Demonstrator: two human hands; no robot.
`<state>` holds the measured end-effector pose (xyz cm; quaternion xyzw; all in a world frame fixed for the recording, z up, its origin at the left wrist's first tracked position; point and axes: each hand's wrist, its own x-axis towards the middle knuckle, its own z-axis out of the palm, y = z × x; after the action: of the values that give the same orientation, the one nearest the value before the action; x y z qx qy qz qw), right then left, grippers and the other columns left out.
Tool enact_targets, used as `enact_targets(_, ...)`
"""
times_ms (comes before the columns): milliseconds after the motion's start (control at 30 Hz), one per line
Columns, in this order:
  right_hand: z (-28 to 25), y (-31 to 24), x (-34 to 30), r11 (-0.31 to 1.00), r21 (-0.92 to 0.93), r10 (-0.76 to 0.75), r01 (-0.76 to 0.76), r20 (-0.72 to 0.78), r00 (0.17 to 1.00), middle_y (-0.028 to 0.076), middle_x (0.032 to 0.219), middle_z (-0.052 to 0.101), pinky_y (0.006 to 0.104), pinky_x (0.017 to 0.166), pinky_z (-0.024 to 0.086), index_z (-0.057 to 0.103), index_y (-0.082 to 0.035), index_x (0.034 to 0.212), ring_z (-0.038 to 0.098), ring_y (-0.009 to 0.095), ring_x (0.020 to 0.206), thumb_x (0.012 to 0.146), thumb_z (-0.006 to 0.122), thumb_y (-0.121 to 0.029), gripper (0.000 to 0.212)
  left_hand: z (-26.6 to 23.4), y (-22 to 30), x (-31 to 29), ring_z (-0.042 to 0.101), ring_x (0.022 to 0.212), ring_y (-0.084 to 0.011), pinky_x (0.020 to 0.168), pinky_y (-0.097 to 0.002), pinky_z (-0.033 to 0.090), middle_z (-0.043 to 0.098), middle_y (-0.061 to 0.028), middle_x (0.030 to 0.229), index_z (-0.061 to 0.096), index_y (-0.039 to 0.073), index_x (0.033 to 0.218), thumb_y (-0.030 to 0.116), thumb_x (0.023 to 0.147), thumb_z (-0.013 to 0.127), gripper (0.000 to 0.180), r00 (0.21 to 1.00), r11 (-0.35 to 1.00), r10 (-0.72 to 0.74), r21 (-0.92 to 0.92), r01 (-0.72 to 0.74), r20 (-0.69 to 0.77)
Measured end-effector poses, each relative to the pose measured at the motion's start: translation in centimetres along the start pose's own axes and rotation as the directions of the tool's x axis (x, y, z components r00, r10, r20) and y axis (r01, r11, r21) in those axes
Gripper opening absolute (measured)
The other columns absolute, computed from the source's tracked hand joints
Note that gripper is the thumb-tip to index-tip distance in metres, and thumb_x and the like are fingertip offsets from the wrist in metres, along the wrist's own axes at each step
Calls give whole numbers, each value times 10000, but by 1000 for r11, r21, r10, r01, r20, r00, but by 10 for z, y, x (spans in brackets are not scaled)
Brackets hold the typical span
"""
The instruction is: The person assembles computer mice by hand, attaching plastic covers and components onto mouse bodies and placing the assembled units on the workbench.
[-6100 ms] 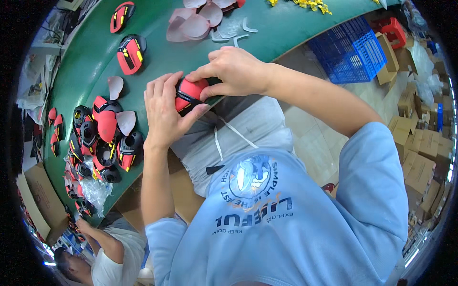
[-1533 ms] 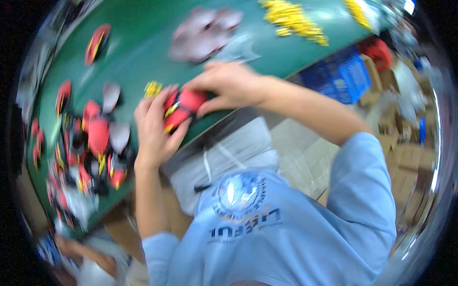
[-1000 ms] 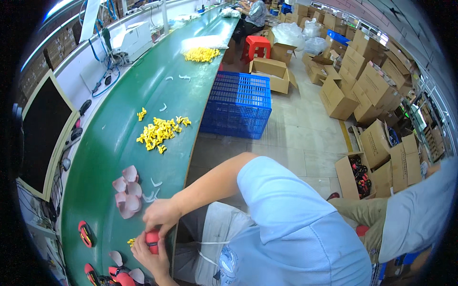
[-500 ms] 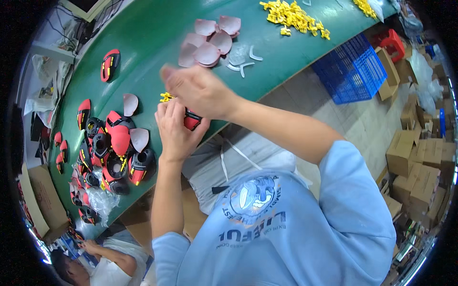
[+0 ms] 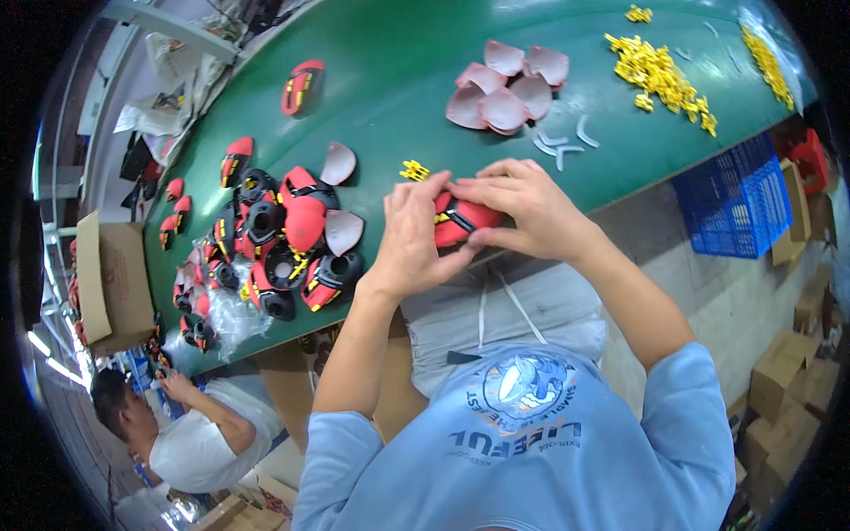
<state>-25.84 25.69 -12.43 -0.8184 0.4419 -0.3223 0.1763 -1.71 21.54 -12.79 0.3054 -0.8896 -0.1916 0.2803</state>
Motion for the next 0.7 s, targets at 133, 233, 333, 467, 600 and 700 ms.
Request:
enact_targets(133, 3, -2, -1, 997, 77, -24, 31, -95, 995, 56, 1105, 765, 418, 903, 519, 778, -93, 1304, 644, 275, 995, 800, 909, -340, 576, -25, -2, -4, 585, 1137, -390, 1010, -490, 482, 655, -187, 1262, 475, -16, 1531, 259, 815, 893, 874, 994, 994, 23, -109, -11, 107)
enact_targets(233, -3, 3, -16, 985, 165, 99, -56, -265, 959, 61, 899, 730, 385, 749, 509, 799, -65, 1193, 611, 263, 837, 793, 916, -180, 433, -60, 3, 25, 618, 1097, -374, 989, -471, 517, 678, -177, 1204, 504, -12, 1511, 267, 812, 910, 856, 978, 994, 11, -109, 12, 208)
enact_targets(333, 0, 4, -18, 970, 230, 167, -82, -382, 909, 61, 815, 699, 380, 692, 490, 794, -55, 1124, 602, 251, 771, 820, 879, -85, 317, -95, -22, 73, 639, 1073, -333, 952, -433, 538, 675, -168, 1186, 561, 15, 1471, 277, 805, 925, 803, 998, 999, 40, 9, -41, 48)
enact_targets(467, 1, -3, -7, 970, 229, 151, -81, -310, 939, 54, 797, 690, 363, 662, 484, 794, -59, 1100, 608, 235, 739, 827, 877, -91, 288, -124, -84, 126, 591, 1255, -429, 1082, -510, 487, 631, -297, 1386, 518, -36, 1540, 463, 927, 838, 852, 985, 882, -20, 461, 100, -174)
enact_targets(600, -1, 0, -11, 958, 250, 216, -140, -307, 927, 46, 759, 682, 367, 649, 481, 797, -66, 1059, 606, 236, 708, 846, 872, -112, 230, -131, -85, 123, 628, 1203, -408, 1073, -493, 476, 717, -218, 1271, 648, -25, 1384, 389, 936, 827, 635, 932, 856, 45, 495, 150, -359)
enact_targets(700, -3, -2, -9, 964, 248, 158, -94, -253, 954, 55, 767, 687, 394, 651, 486, 785, -73, 1001, 621, 248, 707, 868, 862, -140, 167, -121, -46, 83, 678, 1022, -283, 900, -404, 524, 767, -123, 1097, 745, 14, 1156, 274, 978, 803, 320, 953, 905, -191, 334, 264, -234)
